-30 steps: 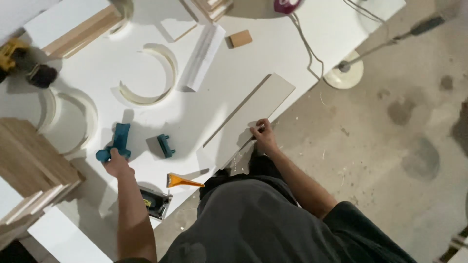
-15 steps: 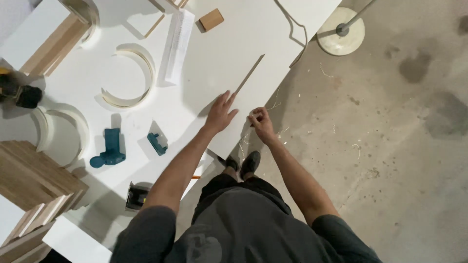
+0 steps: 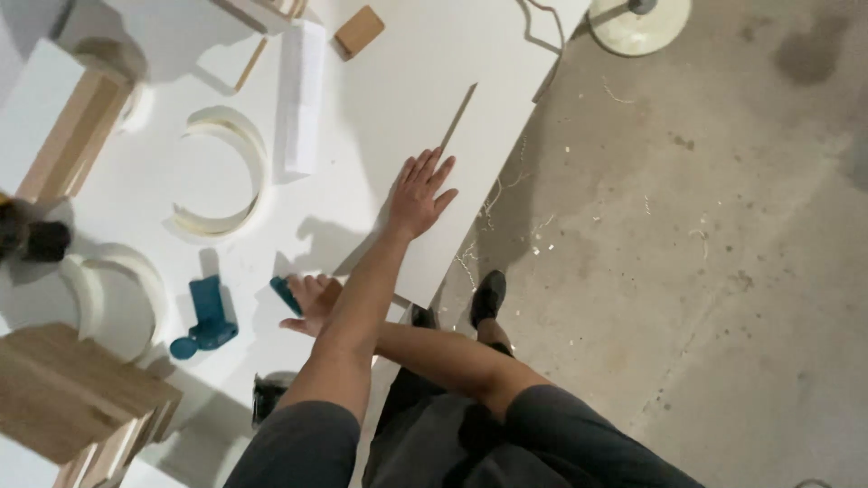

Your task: The person applies white edge banding to a wooden board, using an iron to adhere the strip and a utility knife to trim the excess. They then use a sanding block to smooth the edges of the board.

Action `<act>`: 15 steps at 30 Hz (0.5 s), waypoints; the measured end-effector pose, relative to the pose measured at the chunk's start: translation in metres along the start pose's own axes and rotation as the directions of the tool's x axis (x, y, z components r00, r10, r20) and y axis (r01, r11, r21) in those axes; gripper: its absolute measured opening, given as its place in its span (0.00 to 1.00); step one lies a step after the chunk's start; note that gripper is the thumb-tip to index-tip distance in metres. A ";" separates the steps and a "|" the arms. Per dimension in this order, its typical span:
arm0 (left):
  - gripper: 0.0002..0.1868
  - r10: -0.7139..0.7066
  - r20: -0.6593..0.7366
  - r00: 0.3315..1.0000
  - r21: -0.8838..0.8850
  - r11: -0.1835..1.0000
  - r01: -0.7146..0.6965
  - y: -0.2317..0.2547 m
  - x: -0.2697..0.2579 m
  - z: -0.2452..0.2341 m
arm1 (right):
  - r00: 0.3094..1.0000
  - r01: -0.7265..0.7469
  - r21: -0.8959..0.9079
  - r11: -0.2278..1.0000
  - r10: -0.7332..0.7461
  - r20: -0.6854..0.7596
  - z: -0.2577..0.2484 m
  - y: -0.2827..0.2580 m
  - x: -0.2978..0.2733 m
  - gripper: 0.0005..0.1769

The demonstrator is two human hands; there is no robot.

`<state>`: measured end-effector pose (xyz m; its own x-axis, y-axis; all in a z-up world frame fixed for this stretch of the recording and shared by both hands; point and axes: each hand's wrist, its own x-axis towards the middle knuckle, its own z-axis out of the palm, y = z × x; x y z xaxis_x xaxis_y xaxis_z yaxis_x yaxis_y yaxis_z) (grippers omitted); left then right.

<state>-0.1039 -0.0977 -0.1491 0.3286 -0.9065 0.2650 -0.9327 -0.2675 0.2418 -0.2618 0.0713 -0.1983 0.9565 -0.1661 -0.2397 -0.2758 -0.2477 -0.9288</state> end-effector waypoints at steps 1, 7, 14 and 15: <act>0.33 0.000 -0.028 1.000 -0.003 1.000 0.000 -0.002 0.001 0.006 | 1.000 -0.006 0.015 1.000 0.006 -0.005 -0.012 0.000 0.002 0.25; 0.34 -0.024 0.083 0.996 -0.111 0.993 0.033 -0.004 -0.010 -0.009 | 0.999 -0.021 0.153 0.988 0.017 0.027 -0.036 -0.040 -0.024 0.30; 0.36 -0.048 0.145 0.988 -0.132 0.989 0.067 -0.003 -0.006 -0.012 | 0.906 0.068 0.691 0.720 0.245 -0.345 -0.081 -0.037 -0.129 0.28; 0.36 -0.038 0.146 0.989 -0.140 0.988 0.059 -0.005 -0.004 -0.010 | 0.901 0.070 0.689 0.721 0.251 -0.354 -0.085 -0.025 -0.133 0.28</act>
<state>-0.0994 -0.0891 -0.1417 0.3390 -0.9336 0.1165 -0.8819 -0.2722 0.3850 -0.3903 0.0188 -0.1196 0.7591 -0.5494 -0.3492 -0.0671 0.4675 -0.8815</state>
